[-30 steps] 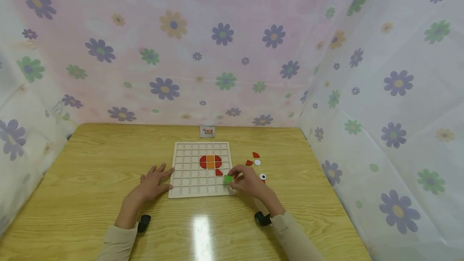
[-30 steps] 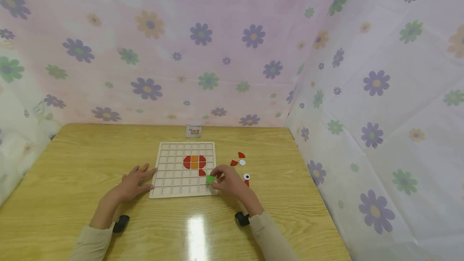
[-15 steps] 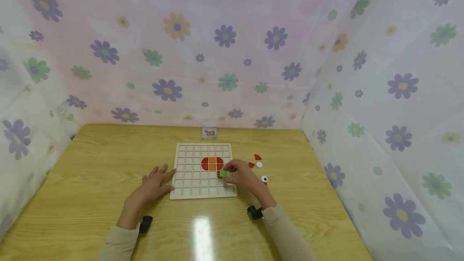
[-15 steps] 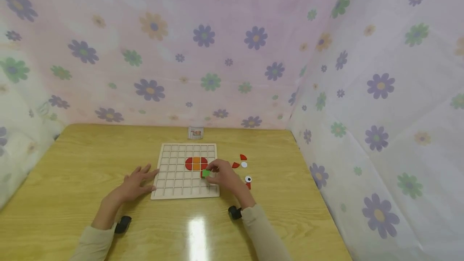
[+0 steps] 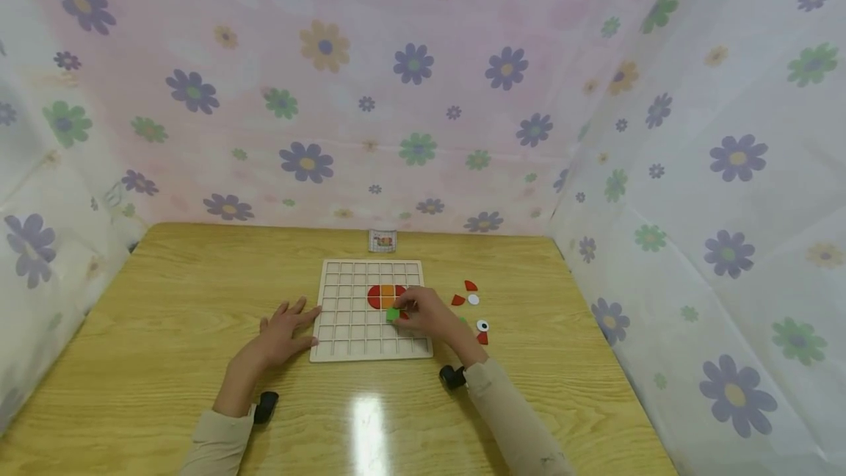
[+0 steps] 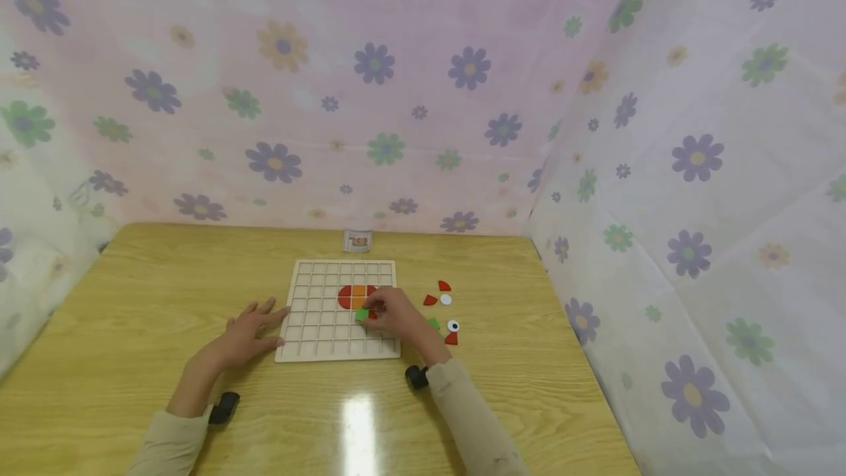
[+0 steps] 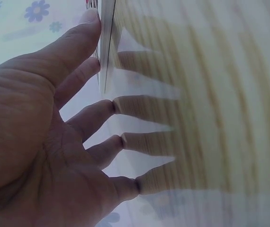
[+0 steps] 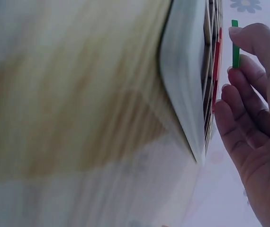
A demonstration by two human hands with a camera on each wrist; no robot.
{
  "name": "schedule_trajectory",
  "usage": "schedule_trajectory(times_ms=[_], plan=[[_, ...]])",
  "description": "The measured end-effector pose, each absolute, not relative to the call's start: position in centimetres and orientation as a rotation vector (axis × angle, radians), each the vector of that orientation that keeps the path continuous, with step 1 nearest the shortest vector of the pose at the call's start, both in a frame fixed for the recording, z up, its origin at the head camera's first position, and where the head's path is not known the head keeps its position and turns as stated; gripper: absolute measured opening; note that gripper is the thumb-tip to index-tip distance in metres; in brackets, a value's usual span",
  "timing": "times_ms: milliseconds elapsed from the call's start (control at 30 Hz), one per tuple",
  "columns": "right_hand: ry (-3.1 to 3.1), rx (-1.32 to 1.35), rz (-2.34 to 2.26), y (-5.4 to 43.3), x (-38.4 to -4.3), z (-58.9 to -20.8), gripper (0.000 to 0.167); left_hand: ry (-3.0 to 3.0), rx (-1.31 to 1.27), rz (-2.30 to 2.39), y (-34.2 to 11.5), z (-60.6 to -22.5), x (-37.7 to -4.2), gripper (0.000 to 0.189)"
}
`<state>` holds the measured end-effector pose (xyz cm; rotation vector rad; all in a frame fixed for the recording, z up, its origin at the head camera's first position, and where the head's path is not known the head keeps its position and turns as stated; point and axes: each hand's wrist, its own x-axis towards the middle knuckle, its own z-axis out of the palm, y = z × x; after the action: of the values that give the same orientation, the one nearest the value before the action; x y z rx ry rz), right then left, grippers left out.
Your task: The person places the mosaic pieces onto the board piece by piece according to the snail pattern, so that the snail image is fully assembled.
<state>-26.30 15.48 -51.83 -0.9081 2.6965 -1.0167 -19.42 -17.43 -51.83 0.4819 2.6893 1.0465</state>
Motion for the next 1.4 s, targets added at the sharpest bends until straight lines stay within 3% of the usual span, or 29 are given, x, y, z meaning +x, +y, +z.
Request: schedule_trajectory(times_ms=[900, 1400], plan=[[2.597, -0.856, -0.993, 15.6, -27.9, -51.7, 0.016, 2.724, 0.517, 0.978, -17.1, -51.0, -20.3, 0.061], [2.62, -0.896, -1.168, 16.5, -26.9, -50.7, 0.018, 2.698, 0.476, 0.991, -17.4, -51.7, -19.9, 0.061]])
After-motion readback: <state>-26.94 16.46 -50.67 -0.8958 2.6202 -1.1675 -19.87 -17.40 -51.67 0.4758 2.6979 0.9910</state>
